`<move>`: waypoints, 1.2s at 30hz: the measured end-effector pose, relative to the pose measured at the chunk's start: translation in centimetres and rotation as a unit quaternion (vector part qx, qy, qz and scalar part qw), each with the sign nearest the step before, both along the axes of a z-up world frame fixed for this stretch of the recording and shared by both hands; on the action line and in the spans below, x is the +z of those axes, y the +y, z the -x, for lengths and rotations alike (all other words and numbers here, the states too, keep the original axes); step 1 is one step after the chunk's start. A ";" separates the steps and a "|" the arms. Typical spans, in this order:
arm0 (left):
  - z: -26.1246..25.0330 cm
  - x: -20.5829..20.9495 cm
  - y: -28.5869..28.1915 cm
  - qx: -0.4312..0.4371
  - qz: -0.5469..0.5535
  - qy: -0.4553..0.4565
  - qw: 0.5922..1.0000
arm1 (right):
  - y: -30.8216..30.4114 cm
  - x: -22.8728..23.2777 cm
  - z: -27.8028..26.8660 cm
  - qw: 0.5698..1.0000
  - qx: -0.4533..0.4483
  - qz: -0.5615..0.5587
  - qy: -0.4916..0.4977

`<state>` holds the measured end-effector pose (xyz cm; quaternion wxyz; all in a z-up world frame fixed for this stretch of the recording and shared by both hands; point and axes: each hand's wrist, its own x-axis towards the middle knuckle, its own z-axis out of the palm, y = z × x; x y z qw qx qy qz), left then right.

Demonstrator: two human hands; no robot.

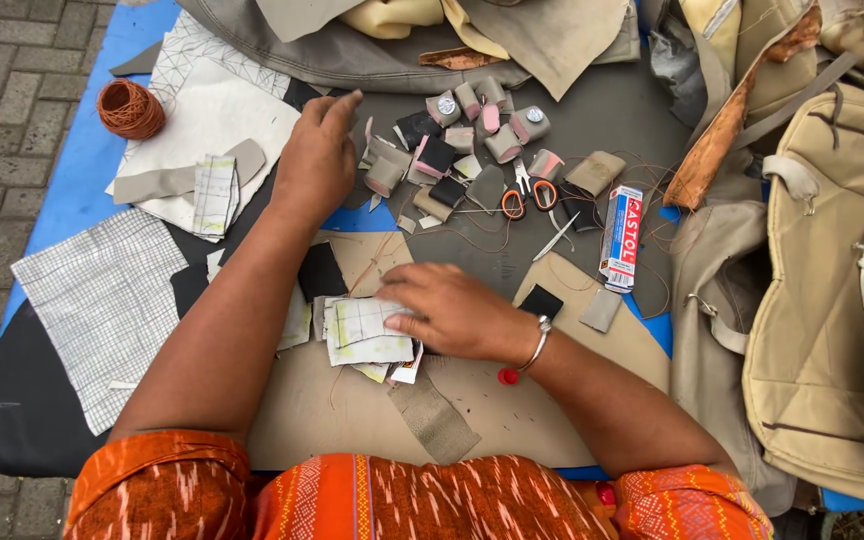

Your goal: Hand-sewing small leather components using a needle and thread

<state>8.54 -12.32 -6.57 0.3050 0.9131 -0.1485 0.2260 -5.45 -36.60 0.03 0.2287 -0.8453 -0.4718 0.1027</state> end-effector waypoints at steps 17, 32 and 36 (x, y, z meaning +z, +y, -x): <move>1.1 -0.1 -1.3 -0.092 0.010 -0.003 0.996 | -3.6 -3.6 -14.1 0.978 -0.173 -0.023 -0.112; 2.1 0.9 -2.5 -0.104 -0.097 0.043 0.989 | -1.9 -6.3 -16.1 0.934 -0.250 -0.057 -0.247; 2.3 2.2 -3.5 -0.143 -0.034 0.050 0.988 | -0.8 -6.4 -15.8 0.923 -0.271 -0.273 0.024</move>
